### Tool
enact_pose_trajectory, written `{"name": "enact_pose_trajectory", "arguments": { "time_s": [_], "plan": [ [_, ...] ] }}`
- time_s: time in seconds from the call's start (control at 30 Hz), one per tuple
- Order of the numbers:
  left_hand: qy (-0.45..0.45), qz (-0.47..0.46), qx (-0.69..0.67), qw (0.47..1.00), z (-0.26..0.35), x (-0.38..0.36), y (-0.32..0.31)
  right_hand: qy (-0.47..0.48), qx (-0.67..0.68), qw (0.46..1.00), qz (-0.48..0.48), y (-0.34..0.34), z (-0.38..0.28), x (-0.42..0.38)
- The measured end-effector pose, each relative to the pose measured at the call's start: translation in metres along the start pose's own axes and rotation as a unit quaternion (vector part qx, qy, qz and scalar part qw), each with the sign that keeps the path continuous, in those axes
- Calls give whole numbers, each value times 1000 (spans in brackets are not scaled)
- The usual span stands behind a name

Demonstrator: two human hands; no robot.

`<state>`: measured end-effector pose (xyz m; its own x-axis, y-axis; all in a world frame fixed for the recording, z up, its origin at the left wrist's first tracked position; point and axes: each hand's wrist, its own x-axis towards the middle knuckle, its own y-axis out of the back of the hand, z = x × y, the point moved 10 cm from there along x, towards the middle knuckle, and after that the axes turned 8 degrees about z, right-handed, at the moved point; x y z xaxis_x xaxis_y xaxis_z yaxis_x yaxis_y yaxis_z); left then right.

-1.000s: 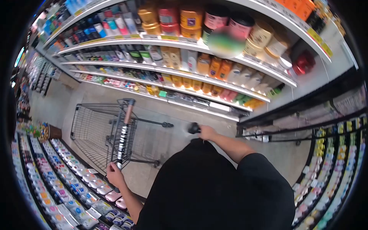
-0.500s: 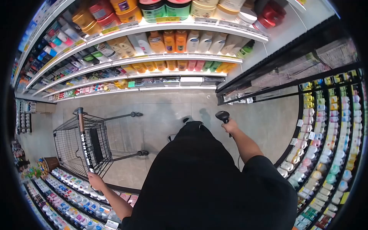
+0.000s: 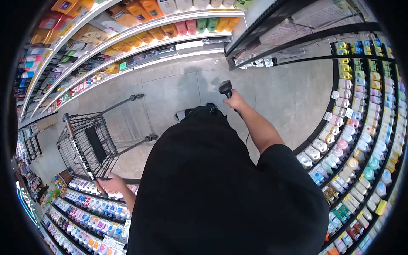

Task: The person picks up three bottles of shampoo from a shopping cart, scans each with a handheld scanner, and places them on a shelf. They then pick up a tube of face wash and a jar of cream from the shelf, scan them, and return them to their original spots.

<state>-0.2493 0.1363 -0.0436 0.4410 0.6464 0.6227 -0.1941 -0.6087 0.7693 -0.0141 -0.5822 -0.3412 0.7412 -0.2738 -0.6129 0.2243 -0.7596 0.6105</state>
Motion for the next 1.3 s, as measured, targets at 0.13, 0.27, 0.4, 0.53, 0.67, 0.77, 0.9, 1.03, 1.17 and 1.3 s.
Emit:
{"name": "enact_pose_trajectory", "arguments": {
  "time_s": [0.13, 0.27, 0.4, 0.53, 0.67, 0.77, 0.9, 1.03, 1.17, 1.3],
  "plan": [
    [-111, -299, -107, 942, 66, -145, -24, -4, 8, 999, -50, -3, 10, -14],
    [-210, -500, -311, 780, 140, -260, 1, 100, -75, 985, -123, -2, 11, -29],
    [-72, -696, -383, 603, 172, -320, 46, 67, -13, 962, -266, -47, 63, -41],
    [-133, -642, -372, 657, 167, -319, 40, 173, 5, 982, -77, -48, 72, -38],
    [-45, -644, -312, 697, 142, -303, 48, 136, -123, 978, -101, -59, 34, -48],
    [-23, -626, -282, 726, 129, -292, 54, 120, -144, 977, -106, -72, 34, -36],
    [-19, -624, -299, 722, 111, -312, 43, 132, -184, 962, -153, -74, 36, -36],
    [28, -661, -317, 679, 100, -353, 36, 156, -181, 950, -203, -63, 40, -44],
    [51, -688, -364, 626, 103, -379, 39, 162, -127, 953, -221, -52, 46, -48],
    [56, -681, -350, 641, 102, -376, 47, 98, -93, 969, -209, -31, 36, -59]
  ]
}}
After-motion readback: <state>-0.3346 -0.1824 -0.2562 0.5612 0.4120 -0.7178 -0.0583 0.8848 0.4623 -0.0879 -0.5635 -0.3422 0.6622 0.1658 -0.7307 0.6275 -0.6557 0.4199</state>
